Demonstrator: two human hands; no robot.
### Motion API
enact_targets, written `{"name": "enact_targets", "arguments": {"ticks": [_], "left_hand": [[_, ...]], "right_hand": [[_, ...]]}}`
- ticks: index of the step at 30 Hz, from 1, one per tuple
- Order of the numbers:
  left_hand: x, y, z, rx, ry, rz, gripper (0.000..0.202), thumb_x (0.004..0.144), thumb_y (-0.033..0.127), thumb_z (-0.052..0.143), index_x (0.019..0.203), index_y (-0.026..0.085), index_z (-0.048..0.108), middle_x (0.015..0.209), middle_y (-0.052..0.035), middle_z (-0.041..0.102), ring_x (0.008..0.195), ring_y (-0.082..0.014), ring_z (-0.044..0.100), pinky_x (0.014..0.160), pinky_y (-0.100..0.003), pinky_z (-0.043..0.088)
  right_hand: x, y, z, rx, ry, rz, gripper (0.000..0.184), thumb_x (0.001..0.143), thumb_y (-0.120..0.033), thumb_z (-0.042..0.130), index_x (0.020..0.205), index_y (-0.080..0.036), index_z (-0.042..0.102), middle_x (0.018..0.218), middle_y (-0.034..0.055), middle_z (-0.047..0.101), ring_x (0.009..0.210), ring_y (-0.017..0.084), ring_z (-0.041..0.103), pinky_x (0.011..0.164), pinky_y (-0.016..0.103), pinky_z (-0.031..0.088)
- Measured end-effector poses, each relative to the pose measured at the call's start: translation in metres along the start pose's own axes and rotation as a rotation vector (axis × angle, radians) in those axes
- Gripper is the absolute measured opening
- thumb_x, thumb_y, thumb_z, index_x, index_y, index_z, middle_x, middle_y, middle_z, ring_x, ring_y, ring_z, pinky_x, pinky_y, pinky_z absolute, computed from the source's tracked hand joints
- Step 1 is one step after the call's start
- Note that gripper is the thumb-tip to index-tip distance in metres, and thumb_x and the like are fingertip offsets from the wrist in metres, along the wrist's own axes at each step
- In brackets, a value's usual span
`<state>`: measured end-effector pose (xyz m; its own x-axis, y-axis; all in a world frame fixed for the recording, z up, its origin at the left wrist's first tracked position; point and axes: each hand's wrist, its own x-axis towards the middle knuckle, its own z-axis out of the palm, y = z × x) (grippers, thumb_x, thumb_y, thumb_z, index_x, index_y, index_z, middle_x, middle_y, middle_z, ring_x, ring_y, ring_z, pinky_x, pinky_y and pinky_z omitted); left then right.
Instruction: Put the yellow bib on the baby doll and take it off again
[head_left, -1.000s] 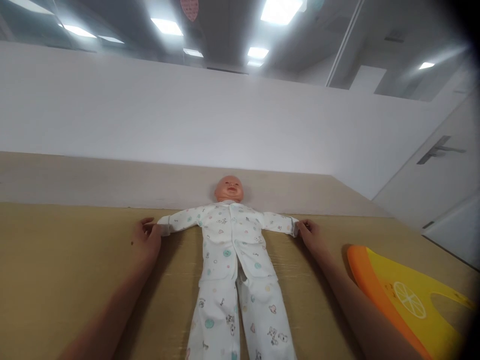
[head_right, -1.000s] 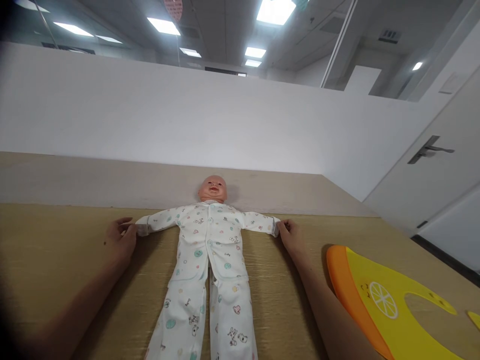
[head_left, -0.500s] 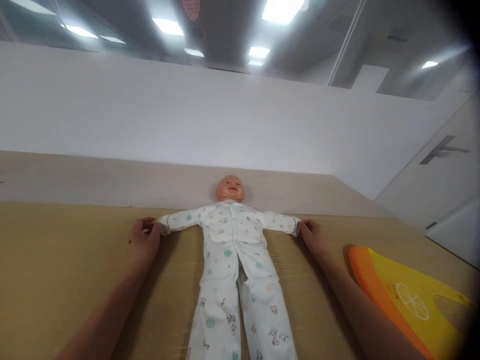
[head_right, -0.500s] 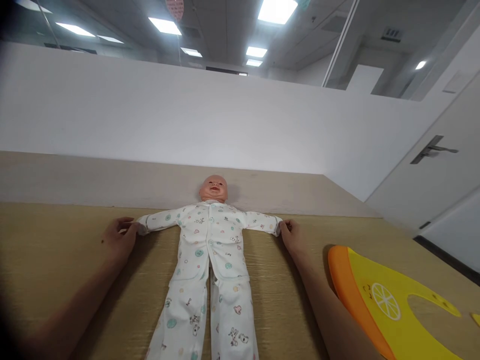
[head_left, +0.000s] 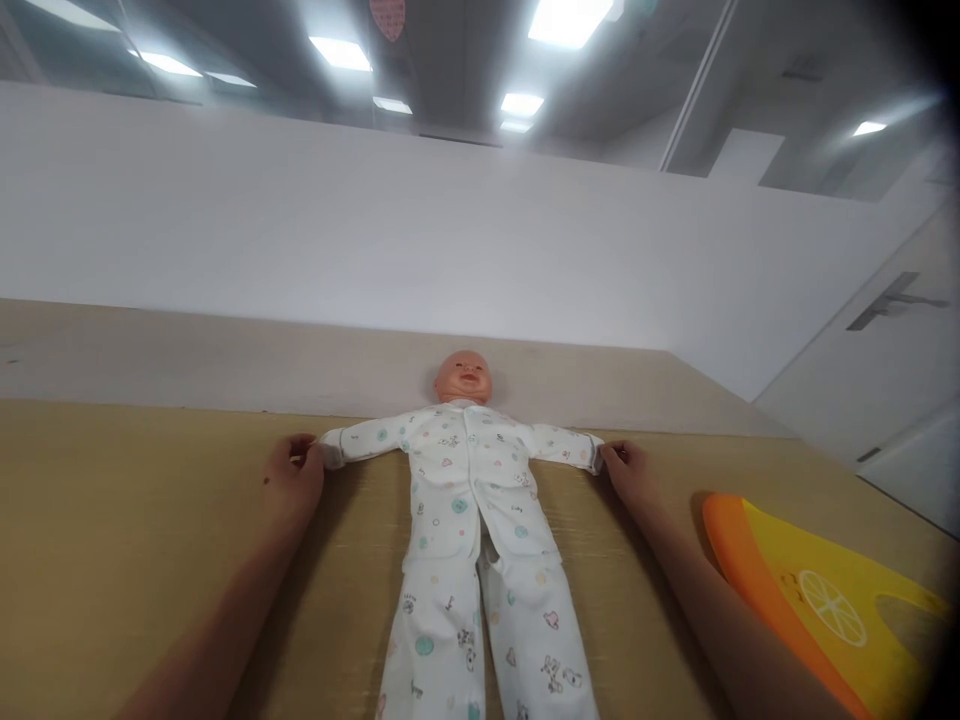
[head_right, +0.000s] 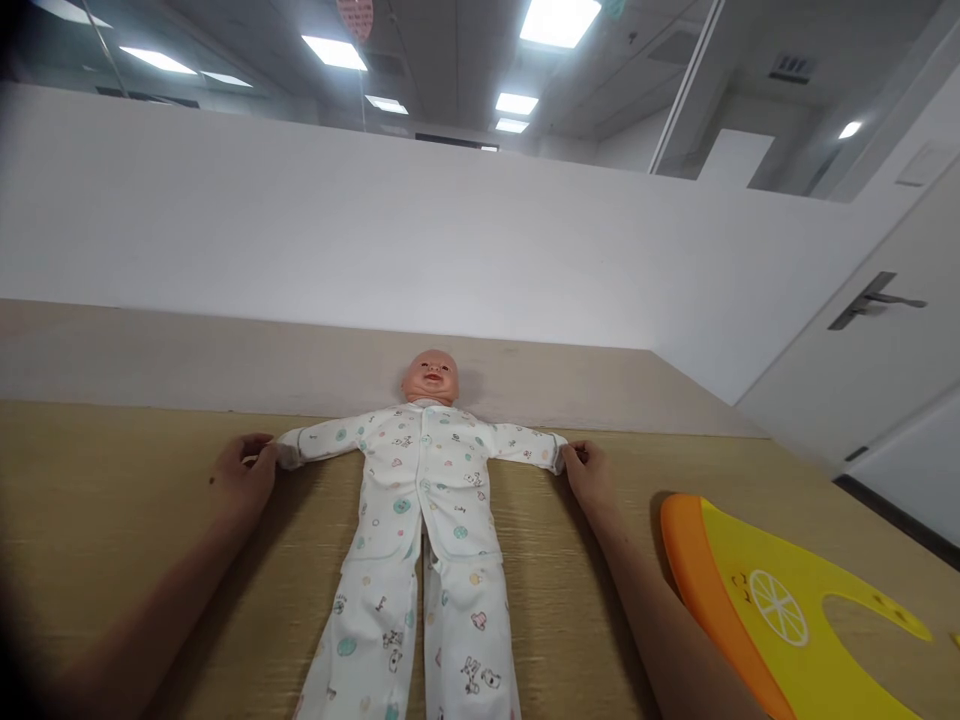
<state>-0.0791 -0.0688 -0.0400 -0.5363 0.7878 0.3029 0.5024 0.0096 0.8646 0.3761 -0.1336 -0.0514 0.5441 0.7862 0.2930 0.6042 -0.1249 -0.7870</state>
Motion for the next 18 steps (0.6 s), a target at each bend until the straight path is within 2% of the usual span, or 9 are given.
{"name": "enact_targets", "arguments": {"ticks": [4, 8, 18], "left_hand": [[-0.002, 0.0, 0.001, 0.027, 0.01, 0.022, 0.019, 0.072, 0.029, 0.055, 0.089, 0.021, 0.059, 0.082, -0.0043, 0.065, 0.074, -0.0219, 0.063, 0.068, -0.034, 0.05], [-0.002, -0.002, 0.003, 0.093, 0.003, 0.035, 0.025, 0.075, 0.03, 0.052, 0.097, 0.019, 0.058, 0.08, -0.0046, 0.064, 0.074, -0.0229, 0.063, 0.067, -0.034, 0.049], [-0.005, 0.002, 0.001, 0.142, -0.013, 0.066, 0.033, 0.074, 0.033, 0.057, 0.102, 0.017, 0.056, 0.079, -0.0029, 0.061, 0.072, -0.0197, 0.06, 0.066, -0.031, 0.047]], "right_hand": [[0.001, 0.001, 0.0, 0.051, -0.008, 0.044, 0.025, 0.069, -0.039, 0.046, 0.069, -0.017, 0.059, 0.068, 0.0081, 0.063, 0.064, 0.021, 0.057, 0.057, 0.029, 0.041], [0.001, -0.003, 0.0, 0.062, -0.015, 0.071, 0.024, 0.068, -0.038, 0.047, 0.068, -0.017, 0.058, 0.067, 0.0072, 0.063, 0.063, 0.021, 0.056, 0.057, 0.028, 0.039], [-0.002, -0.007, -0.004, 0.023, -0.034, 0.087, 0.02, 0.073, -0.035, 0.046, 0.071, -0.019, 0.057, 0.077, 0.0113, 0.065, 0.069, 0.021, 0.057, 0.062, 0.03, 0.04]]}}
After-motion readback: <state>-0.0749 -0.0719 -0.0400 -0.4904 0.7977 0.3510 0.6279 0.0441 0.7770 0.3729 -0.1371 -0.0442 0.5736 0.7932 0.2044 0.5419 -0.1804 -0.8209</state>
